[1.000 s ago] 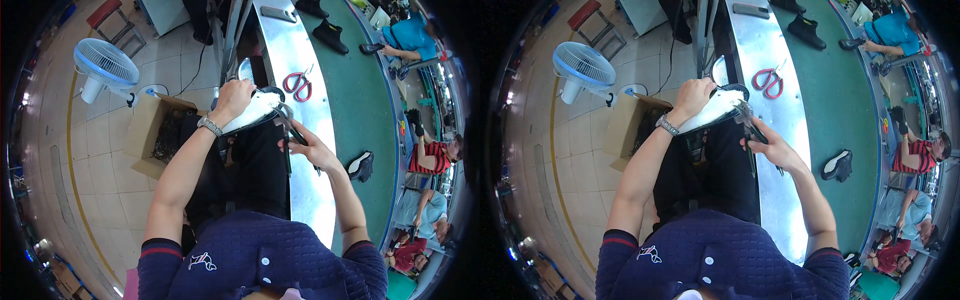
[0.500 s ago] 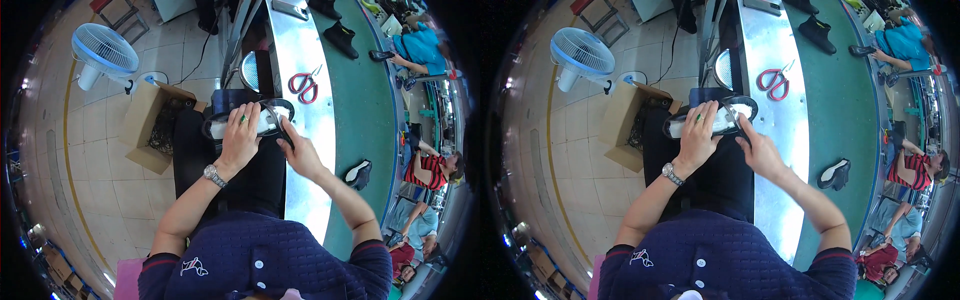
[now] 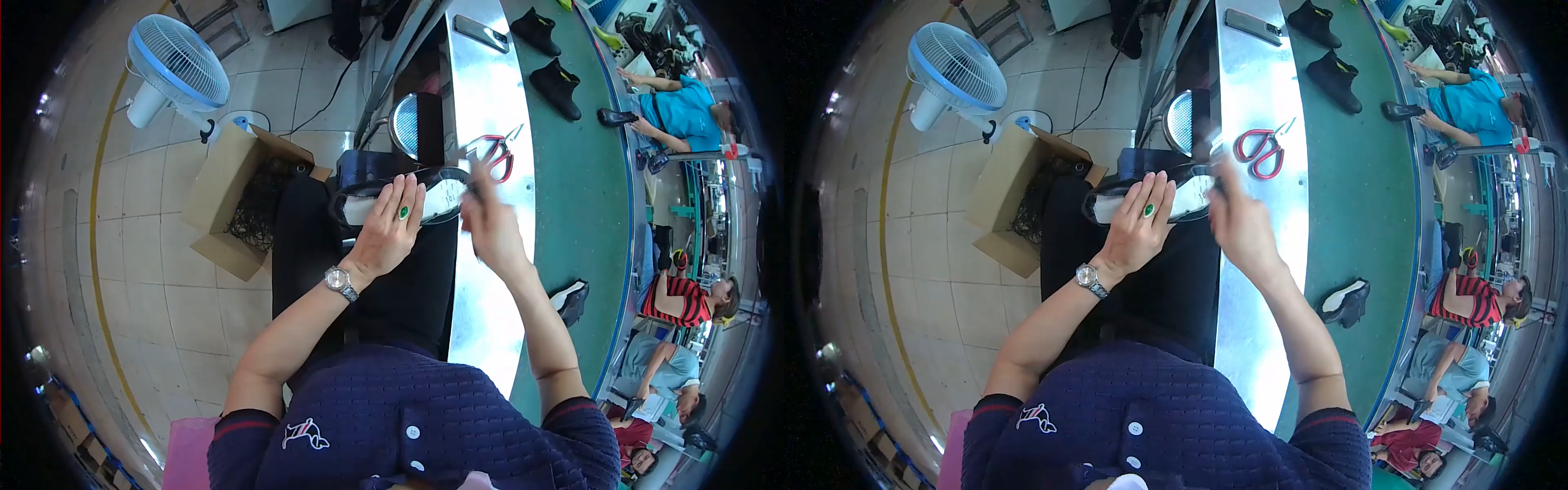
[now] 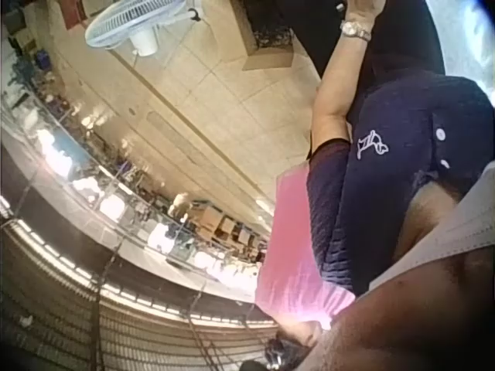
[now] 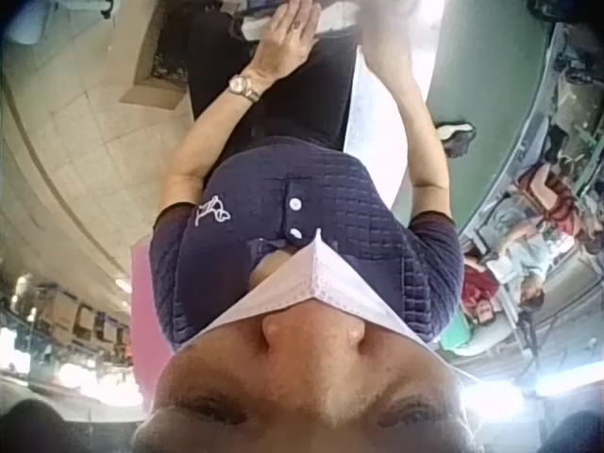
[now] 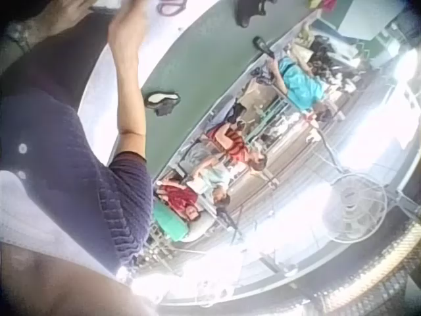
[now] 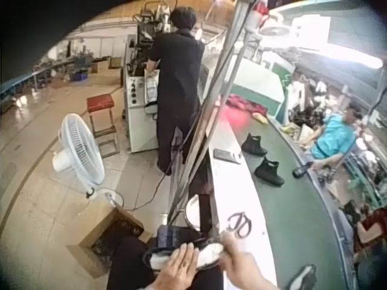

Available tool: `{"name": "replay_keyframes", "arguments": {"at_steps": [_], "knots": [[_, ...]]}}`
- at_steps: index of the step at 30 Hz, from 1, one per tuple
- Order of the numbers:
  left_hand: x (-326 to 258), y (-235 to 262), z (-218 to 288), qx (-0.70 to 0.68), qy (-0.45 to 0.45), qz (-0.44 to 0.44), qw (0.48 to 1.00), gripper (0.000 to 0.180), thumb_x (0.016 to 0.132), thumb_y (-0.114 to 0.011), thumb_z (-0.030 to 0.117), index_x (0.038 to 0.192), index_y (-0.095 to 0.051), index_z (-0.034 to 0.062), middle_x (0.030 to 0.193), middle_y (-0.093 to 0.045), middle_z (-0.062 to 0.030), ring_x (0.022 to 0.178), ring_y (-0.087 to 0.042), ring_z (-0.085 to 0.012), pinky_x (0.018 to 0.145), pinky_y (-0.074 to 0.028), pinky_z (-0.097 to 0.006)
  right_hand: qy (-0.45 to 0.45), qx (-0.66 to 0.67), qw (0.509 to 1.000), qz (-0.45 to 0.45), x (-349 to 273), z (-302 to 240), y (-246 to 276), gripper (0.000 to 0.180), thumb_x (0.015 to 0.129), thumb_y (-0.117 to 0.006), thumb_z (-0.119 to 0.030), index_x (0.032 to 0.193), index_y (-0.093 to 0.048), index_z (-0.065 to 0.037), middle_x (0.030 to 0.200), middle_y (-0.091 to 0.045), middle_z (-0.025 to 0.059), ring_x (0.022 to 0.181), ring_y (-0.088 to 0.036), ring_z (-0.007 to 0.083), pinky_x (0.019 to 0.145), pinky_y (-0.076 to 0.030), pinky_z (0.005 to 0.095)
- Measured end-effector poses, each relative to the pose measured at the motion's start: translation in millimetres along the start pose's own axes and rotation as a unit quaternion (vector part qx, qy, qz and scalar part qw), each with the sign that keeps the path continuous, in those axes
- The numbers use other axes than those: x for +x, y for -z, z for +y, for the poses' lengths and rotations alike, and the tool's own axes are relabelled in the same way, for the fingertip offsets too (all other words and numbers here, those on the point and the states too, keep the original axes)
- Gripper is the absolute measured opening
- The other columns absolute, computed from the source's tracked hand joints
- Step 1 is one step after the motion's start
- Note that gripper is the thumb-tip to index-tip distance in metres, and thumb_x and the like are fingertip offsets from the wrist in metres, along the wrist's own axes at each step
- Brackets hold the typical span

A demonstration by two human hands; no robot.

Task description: Trimming the edges of a shoe sole and using pliers to adjust it in a manufacturing setting.

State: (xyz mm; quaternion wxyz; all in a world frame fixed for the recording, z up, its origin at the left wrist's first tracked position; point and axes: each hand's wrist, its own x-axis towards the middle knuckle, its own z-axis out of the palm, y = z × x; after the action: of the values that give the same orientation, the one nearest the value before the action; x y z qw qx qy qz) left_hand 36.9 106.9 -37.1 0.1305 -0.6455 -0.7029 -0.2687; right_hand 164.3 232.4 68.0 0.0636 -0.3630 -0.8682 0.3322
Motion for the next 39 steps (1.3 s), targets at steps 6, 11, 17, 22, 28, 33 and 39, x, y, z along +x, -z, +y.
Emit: {"name": "replay_keyframes", "arguments": {"at_steps": [6, 11, 17, 22, 28, 33, 39], "knots": [[-4.7, 3.4, -2.2, 0.022, 0.018, -0.003, 1.0, 0.046, 0.085, -0.057, 0.006, 0.128, -0.052, -0.012, 0.133, -0.052, -0.0282, 0.124, -0.052, -0.0384, 0.109, -0.038, -0.044, -0.01, 0.065, 0.997, -0.038, -2.8, -15.8, 11.1, 0.055, 0.097, -0.053, -0.014, 0.146, -0.032, -0.007, 0.069, -0.066, 0.0168, 0.062, -0.066, 0.0364, 0.062, -0.051, 0.0449], [2.7, 1.7, 0.7, -0.008, 0.017, 0.013, 1.0, 0.04, 0.085, -0.056, 0.003, 0.122, -0.057, -0.0124, 0.129, -0.054, -0.0272, 0.123, -0.052, -0.0382, 0.108, -0.039, -0.043, -0.035, -0.072, 0.992, -0.099, 13.3, 8.6, -5.3, 0.056, 0.096, -0.055, -0.017, 0.148, -0.033, -0.01, 0.066, -0.066, 0.0117, 0.058, -0.067, 0.0266, 0.064, -0.053, 0.0385], [2.1, 3.0, 0.0, 0.027, -0.002, 0.02, 0.999, 0.036, 0.083, -0.058, 0.004, 0.116, -0.061, -0.0111, 0.117, -0.059, -0.0221, 0.121, -0.054, -0.0399, 0.108, -0.039, -0.044, -0.033, -0.015, 0.998, -0.059, 10.4, 3.5, -1.0, 0.055, 0.096, -0.054, -0.016, 0.147, -0.034, -0.01, 0.064, -0.065, 0.0108, 0.058, -0.067, 0.0257, 0.061, -0.051, 0.0373], [-0.3, 1.9, -0.8, 0.051, -0.008, 0.009, 0.999, 0.032, 0.082, -0.059, 0.005, 0.111, -0.063, -0.0098, 0.116, -0.059, -0.0212, 0.121, -0.054, -0.0401, 0.108, -0.039, -0.044, -0.008, -0.086, 0.985, -0.151, 18.1, -5.0, 17.0, 0.056, 0.095, -0.056, -0.015, 0.146, -0.033, -0.009, 0.067, -0.066, 0.0143, 0.06, -0.067, 0.0314, 0.062, -0.052, 0.04], [3.6, 1.9, 2.7, 0.036, -0.008, 0.019, 0.999, 0.044, 0.078, -0.069, 0.011, 0.115, -0.059, -0.0113, 0.115, -0.059, -0.0229, 0.123, -0.052, -0.0394, 0.106, -0.041, -0.045, 0.036, -0.158, 0.985, -0.063, 2.7, 11.0, -19.5, 0.058, 0.095, -0.055, -0.014, 0.147, -0.031, -0.01, 0.068, -0.064, 0.0225, 0.062, -0.064, 0.0413, 0.06, -0.051, 0.0493], [-5.0, 2.5, -0.7, 0.025, 0.014, 0.003, 1.0, 0.043, 0.079, -0.069, 0.01, 0.115, -0.059, -0.0118, 0.115, -0.06, -0.0231, 0.124, -0.051, -0.0398, 0.107, -0.04, -0.047, 0.046, -0.059, 0.995, -0.059, 3.1, -23.3, 2.1, 0.06, 0.095, -0.055, -0.015, 0.148, -0.028, -0.01, 0.067, -0.064, 0.0195, 0.062, -0.065, 0.0408, 0.058, -0.05, 0.0475], [3.3, -1.4, -1.6, 0.056, -0.003, 0.005, 0.998, 0.046, 0.08, -0.069, 0.011, 0.118, -0.056, -0.0116, 0.116, -0.059, -0.0239, 0.125, -0.051, -0.0401, 0.107, -0.04, -0.047, -0.006, -0.122, 0.988, -0.098, 7.8, 3.9, -6.8, 0.062, 0.096, -0.054, -0.015, 0.149, -0.024, -0.008, 0.069, -0.065, 0.0215, 0.063, -0.065, 0.0412, 0.06, -0.05, 0.049]]}}
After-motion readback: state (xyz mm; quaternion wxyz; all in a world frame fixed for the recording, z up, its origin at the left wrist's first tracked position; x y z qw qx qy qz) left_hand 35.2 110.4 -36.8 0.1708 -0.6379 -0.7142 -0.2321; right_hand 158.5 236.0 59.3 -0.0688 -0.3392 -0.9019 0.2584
